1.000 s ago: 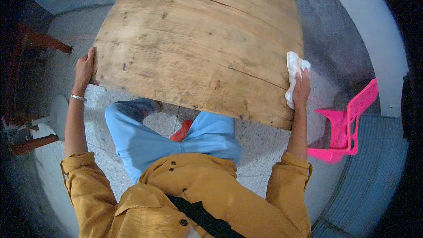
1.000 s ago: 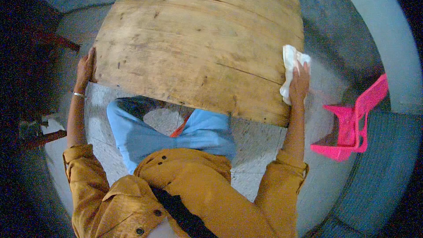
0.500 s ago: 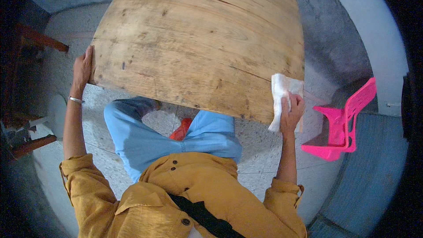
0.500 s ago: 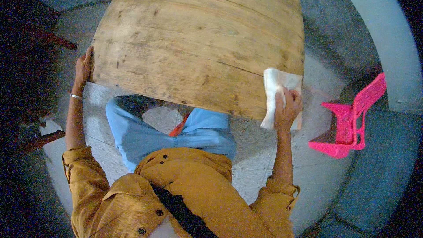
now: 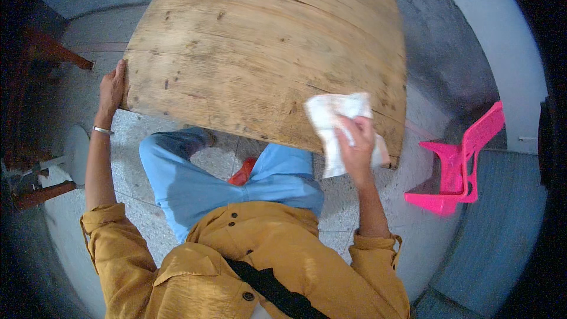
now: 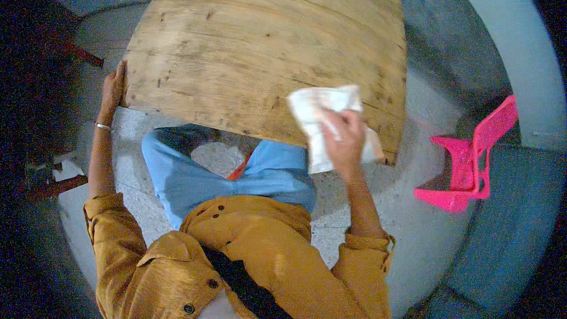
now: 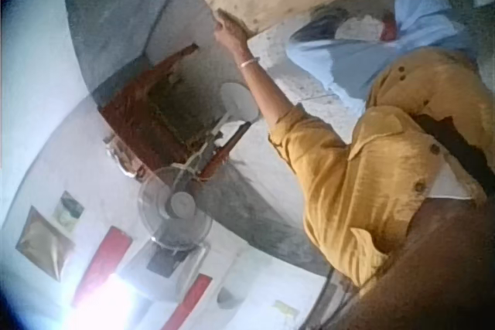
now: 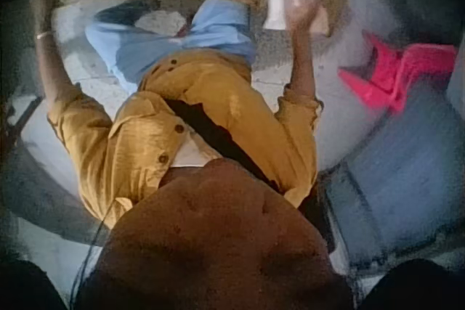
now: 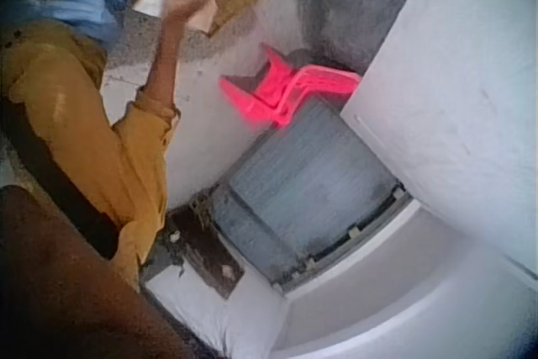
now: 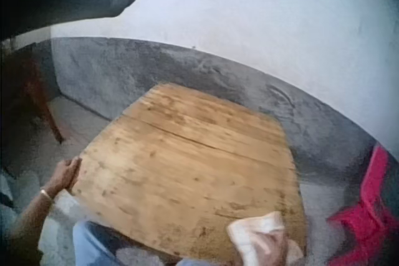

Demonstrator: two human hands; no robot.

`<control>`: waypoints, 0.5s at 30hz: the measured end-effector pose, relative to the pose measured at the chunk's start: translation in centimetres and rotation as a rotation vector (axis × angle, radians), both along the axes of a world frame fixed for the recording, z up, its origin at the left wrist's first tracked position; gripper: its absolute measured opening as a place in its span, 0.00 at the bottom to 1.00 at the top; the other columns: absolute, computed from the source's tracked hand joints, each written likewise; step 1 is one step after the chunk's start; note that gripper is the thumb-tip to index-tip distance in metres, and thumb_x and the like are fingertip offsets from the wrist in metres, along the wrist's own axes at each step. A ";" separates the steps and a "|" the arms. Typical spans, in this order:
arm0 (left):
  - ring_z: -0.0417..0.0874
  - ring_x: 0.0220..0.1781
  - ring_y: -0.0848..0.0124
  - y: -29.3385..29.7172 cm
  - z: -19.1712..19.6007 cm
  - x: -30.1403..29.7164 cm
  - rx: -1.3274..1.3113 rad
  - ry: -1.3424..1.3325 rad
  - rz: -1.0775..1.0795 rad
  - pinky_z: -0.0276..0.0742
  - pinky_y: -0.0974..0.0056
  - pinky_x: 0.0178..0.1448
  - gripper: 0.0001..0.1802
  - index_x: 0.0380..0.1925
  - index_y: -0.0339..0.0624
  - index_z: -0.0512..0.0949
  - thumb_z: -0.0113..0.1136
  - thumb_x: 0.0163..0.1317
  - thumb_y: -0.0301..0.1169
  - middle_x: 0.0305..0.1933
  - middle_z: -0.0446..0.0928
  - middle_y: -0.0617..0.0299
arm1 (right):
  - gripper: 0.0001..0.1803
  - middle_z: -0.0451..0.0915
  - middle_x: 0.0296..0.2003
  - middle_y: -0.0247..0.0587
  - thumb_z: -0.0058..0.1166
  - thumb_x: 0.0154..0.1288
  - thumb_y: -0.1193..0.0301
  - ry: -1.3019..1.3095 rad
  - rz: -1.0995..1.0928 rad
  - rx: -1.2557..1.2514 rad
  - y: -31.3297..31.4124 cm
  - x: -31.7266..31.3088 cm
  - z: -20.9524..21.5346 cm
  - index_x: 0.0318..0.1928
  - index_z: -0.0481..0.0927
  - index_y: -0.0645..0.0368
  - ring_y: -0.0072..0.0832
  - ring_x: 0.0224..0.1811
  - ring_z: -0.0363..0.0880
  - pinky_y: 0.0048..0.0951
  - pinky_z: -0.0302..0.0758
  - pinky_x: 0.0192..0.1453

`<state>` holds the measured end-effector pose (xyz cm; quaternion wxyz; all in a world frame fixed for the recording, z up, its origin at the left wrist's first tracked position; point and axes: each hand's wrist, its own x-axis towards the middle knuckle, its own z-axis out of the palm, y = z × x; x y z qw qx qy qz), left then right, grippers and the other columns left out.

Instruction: The person wipes a light wooden table with a white cloth, moving methodically across the surface. They then move to a red table and continue wiping it with the same cloth, covering the entire surface area.

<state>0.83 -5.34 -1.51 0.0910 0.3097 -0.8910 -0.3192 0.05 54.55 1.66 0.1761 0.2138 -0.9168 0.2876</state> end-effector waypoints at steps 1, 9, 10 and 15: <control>0.84 0.40 0.53 -1.0 -0.6 0.4 0.034 -0.012 0.006 0.75 0.56 0.50 0.40 0.39 0.28 0.82 0.44 0.66 0.63 0.36 0.82 0.40 | 0.16 0.74 0.37 0.43 0.64 0.53 0.75 0.017 -0.076 0.049 2.4 0.1 0.4 0.45 0.83 0.57 0.41 0.41 0.74 0.38 0.71 0.46; 0.84 0.46 0.48 2.7 2.0 -0.1 -0.065 -0.073 0.060 0.73 0.56 0.54 0.38 0.41 0.32 0.82 0.44 0.66 0.61 0.39 0.82 0.37 | 0.15 0.72 0.37 0.44 0.60 0.60 0.69 0.015 -0.394 0.075 11.2 0.4 -0.4 0.48 0.83 0.58 0.39 0.41 0.72 0.37 0.69 0.49; 0.83 0.47 0.47 2.4 1.7 0.1 -0.067 -0.061 0.068 0.73 0.55 0.55 0.38 0.41 0.32 0.82 0.44 0.66 0.61 0.39 0.81 0.37 | 0.17 0.72 0.36 0.42 0.62 0.58 0.68 -0.002 -0.327 0.182 9.1 0.4 -0.6 0.49 0.84 0.54 0.38 0.41 0.71 0.37 0.69 0.48; 0.83 0.47 0.46 0.8 0.4 -0.2 -0.002 -0.098 0.051 0.73 0.55 0.54 0.38 0.38 0.32 0.83 0.45 0.65 0.61 0.39 0.81 0.36 | 0.22 0.70 0.34 0.34 0.68 0.47 0.66 0.103 0.290 0.131 -8.5 1.4 0.6 0.47 0.85 0.42 0.33 0.38 0.71 0.38 0.69 0.42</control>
